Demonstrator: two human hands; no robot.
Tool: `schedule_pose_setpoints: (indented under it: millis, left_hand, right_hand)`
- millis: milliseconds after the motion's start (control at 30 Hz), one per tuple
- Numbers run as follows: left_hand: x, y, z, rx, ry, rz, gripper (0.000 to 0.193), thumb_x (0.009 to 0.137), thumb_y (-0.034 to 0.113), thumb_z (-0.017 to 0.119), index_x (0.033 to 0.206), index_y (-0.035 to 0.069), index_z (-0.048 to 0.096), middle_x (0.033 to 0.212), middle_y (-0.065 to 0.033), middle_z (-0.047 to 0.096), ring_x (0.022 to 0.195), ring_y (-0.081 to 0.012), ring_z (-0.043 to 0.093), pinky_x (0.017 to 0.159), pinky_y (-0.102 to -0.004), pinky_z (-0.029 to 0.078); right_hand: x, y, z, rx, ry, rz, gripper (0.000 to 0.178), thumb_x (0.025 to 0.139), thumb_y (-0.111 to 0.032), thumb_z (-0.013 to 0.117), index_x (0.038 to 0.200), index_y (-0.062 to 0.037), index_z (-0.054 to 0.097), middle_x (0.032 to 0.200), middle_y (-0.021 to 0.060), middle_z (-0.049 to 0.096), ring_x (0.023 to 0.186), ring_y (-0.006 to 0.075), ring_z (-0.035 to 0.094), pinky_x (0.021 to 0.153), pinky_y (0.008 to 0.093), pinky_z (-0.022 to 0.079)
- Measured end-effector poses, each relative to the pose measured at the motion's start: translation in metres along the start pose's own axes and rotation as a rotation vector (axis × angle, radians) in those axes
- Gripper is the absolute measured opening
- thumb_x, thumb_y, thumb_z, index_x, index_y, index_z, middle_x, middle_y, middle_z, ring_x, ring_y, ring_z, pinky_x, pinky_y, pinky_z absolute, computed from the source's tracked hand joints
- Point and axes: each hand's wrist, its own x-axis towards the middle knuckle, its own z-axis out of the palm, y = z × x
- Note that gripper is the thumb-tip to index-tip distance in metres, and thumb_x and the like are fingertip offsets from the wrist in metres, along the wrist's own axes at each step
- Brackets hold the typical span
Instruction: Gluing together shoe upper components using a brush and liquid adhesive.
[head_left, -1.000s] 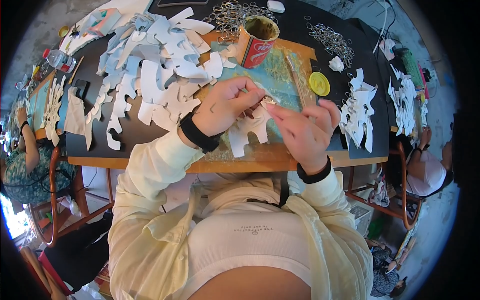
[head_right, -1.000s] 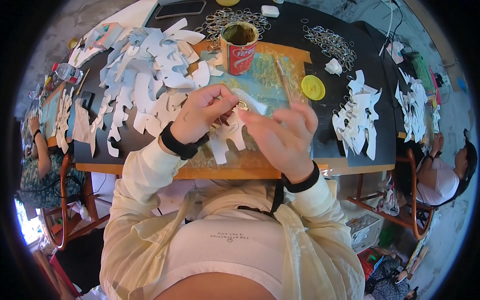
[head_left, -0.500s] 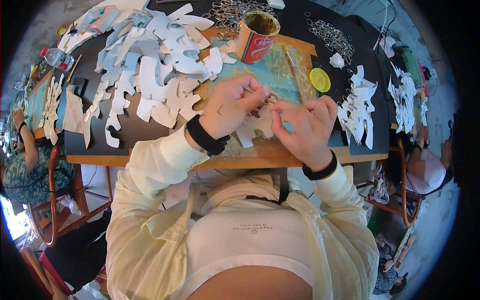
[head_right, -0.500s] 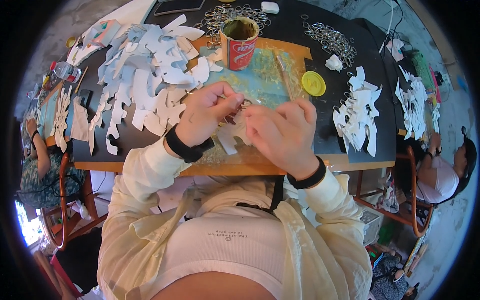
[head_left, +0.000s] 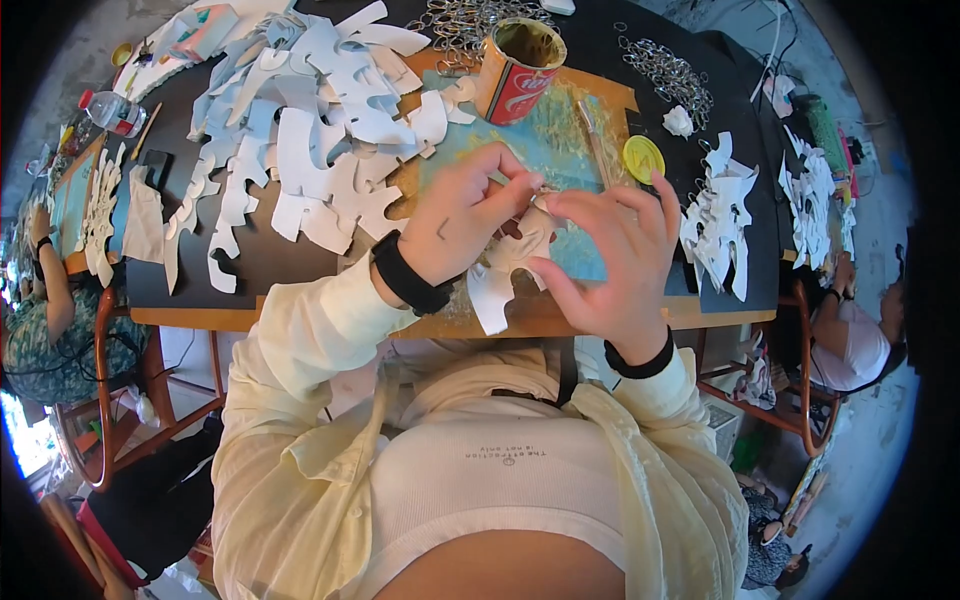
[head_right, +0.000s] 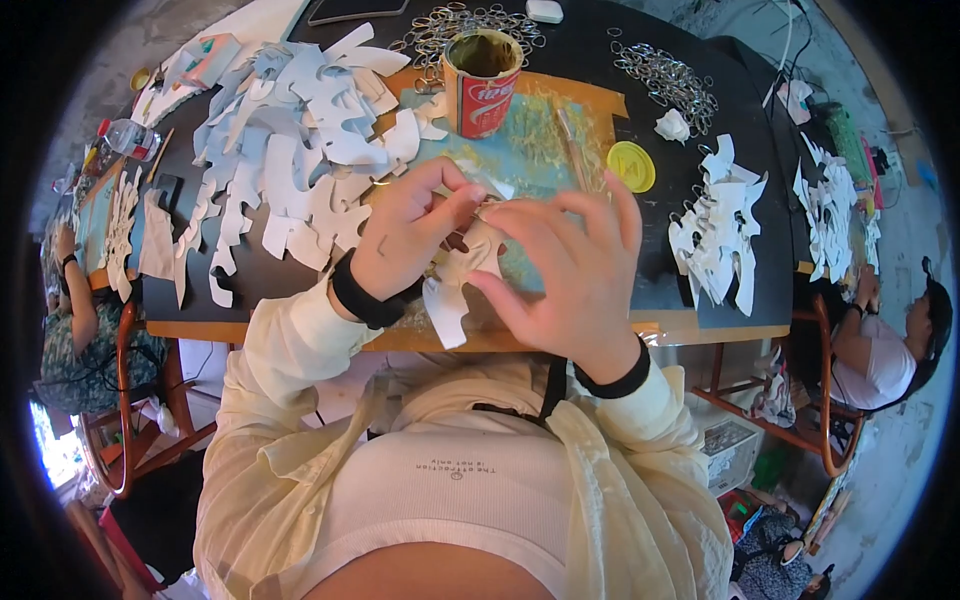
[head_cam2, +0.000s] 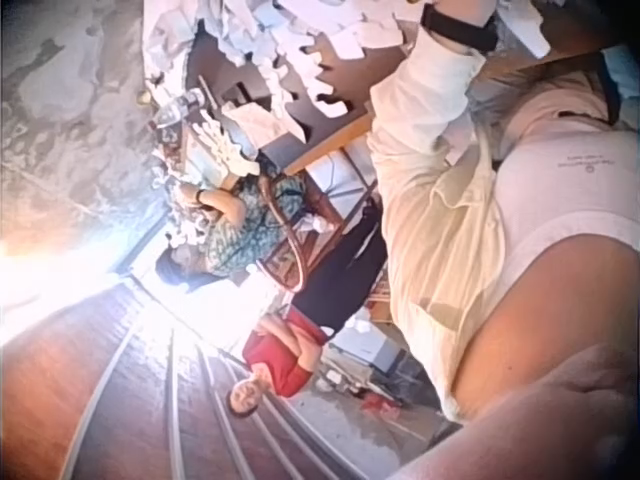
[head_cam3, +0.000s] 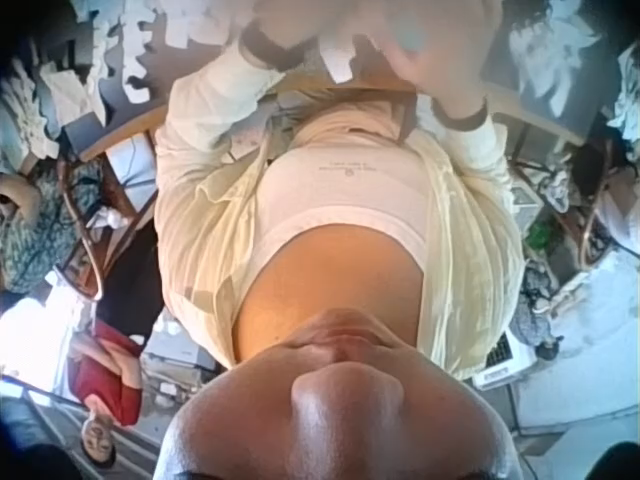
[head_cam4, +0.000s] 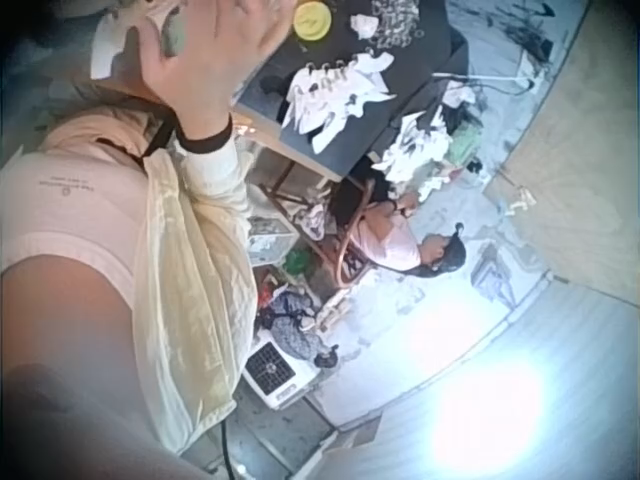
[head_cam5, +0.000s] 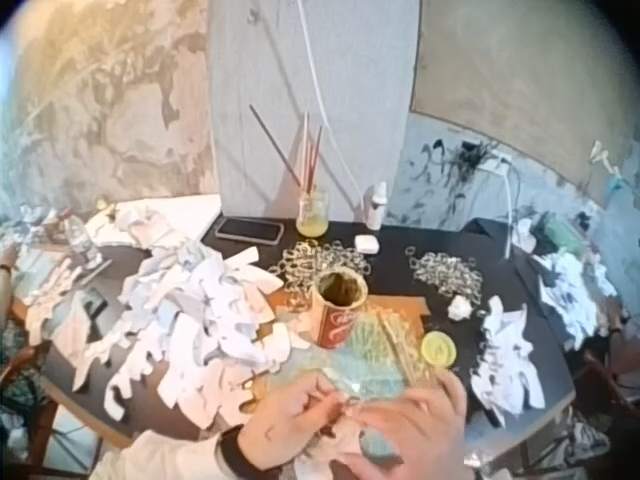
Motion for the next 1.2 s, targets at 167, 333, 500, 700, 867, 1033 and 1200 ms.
schedule_pose_setpoints:
  millis: [167, 333, 500, 700, 867, 1033, 1200]
  left_hand:
    - [-0.001, -0.003, 0.003, 0.027, -0.018, 0.021, 0.019, 0.093, 0.020, 0.057, 0.090, 0.001, 0.054, 0.072, -0.0028, 0.061, 0.061, -0.0060, 0.055, 0.056, -0.0210, 0.044]
    - [-0.005, -0.002, 0.004, 0.156, 0.026, 0.039, 0.018, 0.093, 0.018, 0.056, 0.085, 0.002, 0.052, 0.069, -0.0032, 0.059, 0.059, -0.0058, 0.053, 0.054, -0.0221, 0.043]
    - [-0.006, 0.002, 0.008, 0.162, -0.023, 0.019, 0.020, 0.093, 0.019, 0.055, 0.082, 0.004, 0.048, 0.067, 0.0005, 0.054, 0.058, -0.0047, 0.046, 0.053, -0.0213, 0.038]
    - [-0.001, 0.000, 0.001, 0.084, -0.067, -0.045, 0.020, 0.093, 0.021, 0.055, 0.082, 0.006, 0.048, 0.069, 0.0031, 0.052, 0.060, -0.0039, 0.045, 0.055, -0.0194, 0.037]
    - [0.000, 0.011, -0.004, 0.043, -0.031, -0.123, 0.019, 0.092, 0.023, 0.057, 0.082, 0.008, 0.050, 0.069, 0.0040, 0.052, 0.060, -0.0034, 0.046, 0.054, -0.0183, 0.036]
    - [-0.002, 0.009, 0.000, -0.113, -0.032, -0.149, 0.019, 0.091, 0.022, 0.060, 0.094, 0.009, 0.047, 0.074, 0.0015, 0.058, 0.062, -0.0028, 0.048, 0.055, -0.0172, 0.036]
    - [0.003, 0.001, -0.006, -0.115, -0.084, -0.102, 0.022, 0.091, 0.016, 0.060, 0.099, 0.008, 0.041, 0.078, -0.0022, 0.062, 0.068, -0.0043, 0.051, 0.060, -0.0188, 0.039]
  right_hand:
    - [-0.009, 0.010, 0.012, -0.166, 0.109, 0.025, 0.020, 0.068, -0.020, 0.075, 0.086, -0.0166, 0.068, 0.086, -0.0086, 0.065, 0.080, 0.0148, 0.052, 0.096, 0.0411, 0.032]
    - [-0.011, 0.005, 0.015, -0.202, 0.174, -0.013, 0.018, 0.068, -0.015, 0.074, 0.084, -0.0174, 0.068, 0.084, -0.0101, 0.066, 0.077, 0.0130, 0.051, 0.092, 0.0369, 0.035]
    - [-0.026, 0.007, 0.005, -0.159, 0.231, -0.308, 0.022, 0.065, -0.010, 0.072, 0.084, -0.0172, 0.064, 0.098, -0.0060, 0.068, 0.071, 0.0109, 0.049, 0.075, 0.0271, 0.037]
    - [-0.017, 0.011, 0.013, -0.059, 0.102, -0.308, 0.019, 0.065, -0.009, 0.068, 0.084, -0.0129, 0.064, 0.095, -0.0023, 0.069, 0.064, 0.0129, 0.048, 0.069, 0.0271, 0.040]
    - [-0.012, 0.010, 0.008, -0.132, 0.030, -0.273, 0.020, 0.067, -0.006, 0.065, 0.087, -0.0120, 0.064, 0.098, -0.0039, 0.068, 0.069, 0.0133, 0.050, 0.071, 0.0284, 0.041]
    - [-0.013, 0.016, 0.006, -0.181, -0.004, -0.224, 0.023, 0.068, -0.006, 0.066, 0.090, -0.0125, 0.064, 0.101, -0.0058, 0.067, 0.075, 0.0145, 0.052, 0.081, 0.0333, 0.043]
    - [-0.011, 0.029, -0.002, 0.438, 0.025, 0.127, 0.027, 0.067, -0.009, 0.073, 0.092, -0.0132, 0.063, 0.094, -0.0038, 0.065, 0.085, 0.0176, 0.054, 0.090, 0.0395, 0.040]
